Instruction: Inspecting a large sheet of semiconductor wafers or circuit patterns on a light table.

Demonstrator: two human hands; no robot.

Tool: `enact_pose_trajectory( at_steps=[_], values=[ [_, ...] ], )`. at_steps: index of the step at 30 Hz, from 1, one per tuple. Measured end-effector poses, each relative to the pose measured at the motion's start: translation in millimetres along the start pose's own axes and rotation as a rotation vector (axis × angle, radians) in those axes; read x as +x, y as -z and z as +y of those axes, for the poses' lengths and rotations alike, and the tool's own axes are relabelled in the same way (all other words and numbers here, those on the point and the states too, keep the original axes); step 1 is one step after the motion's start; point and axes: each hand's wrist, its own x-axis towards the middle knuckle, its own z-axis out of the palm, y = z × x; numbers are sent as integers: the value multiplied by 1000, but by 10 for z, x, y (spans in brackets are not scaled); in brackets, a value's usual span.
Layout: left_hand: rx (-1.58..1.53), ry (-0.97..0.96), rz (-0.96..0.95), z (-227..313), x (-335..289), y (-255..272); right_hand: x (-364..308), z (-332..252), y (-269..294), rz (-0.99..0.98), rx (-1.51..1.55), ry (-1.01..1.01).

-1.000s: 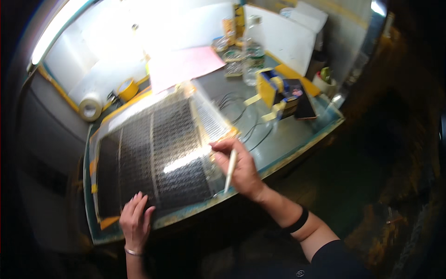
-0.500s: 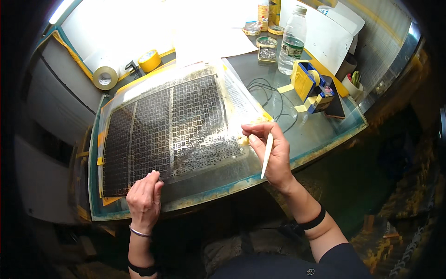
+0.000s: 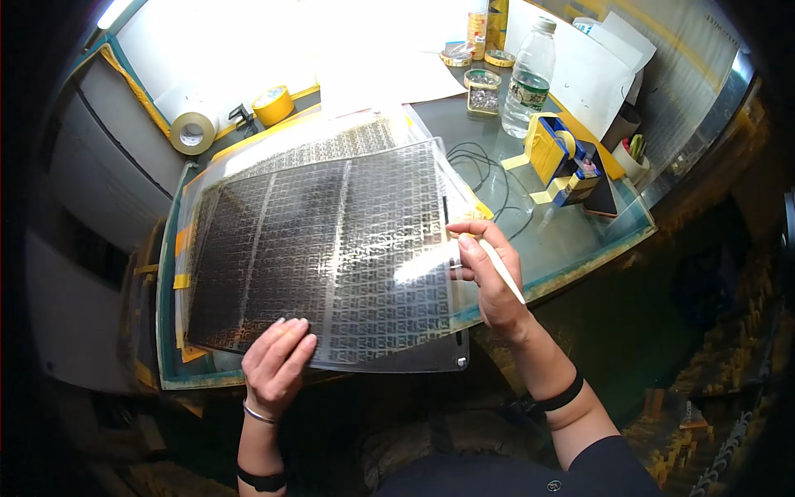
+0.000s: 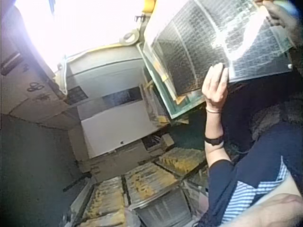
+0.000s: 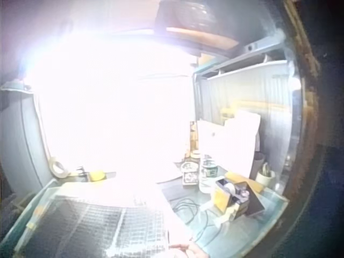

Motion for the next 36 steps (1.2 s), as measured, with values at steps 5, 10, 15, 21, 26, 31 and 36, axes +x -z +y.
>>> enact_pose_trajectory(
  at_steps=[5, 10, 15, 21, 26, 31, 36],
  values=[
    [-85, 15, -26, 50, -27, -45, 51, 99, -74, 32, -19, 110],
    [-122, 134, -16, 51, -65, -9, 55, 134, -36, 23, -152, 150],
    [-155, 229, 4, 53, -67, -7, 27, 69, -84, 36, -118, 130],
    [-159, 260, 33, 37, -95, -38, 25, 78, -57, 20, -144, 127],
    [-44, 423, 65, -27, -160, 70, 31, 100, -29, 8, -111, 155],
    [320, 805, 199, -380, -514, 208, 54, 116, 14, 20, -119, 201],
    [-107, 1163, 634, -975, -1140, 442, 38, 96, -19, 18, -57, 135]
  ],
)
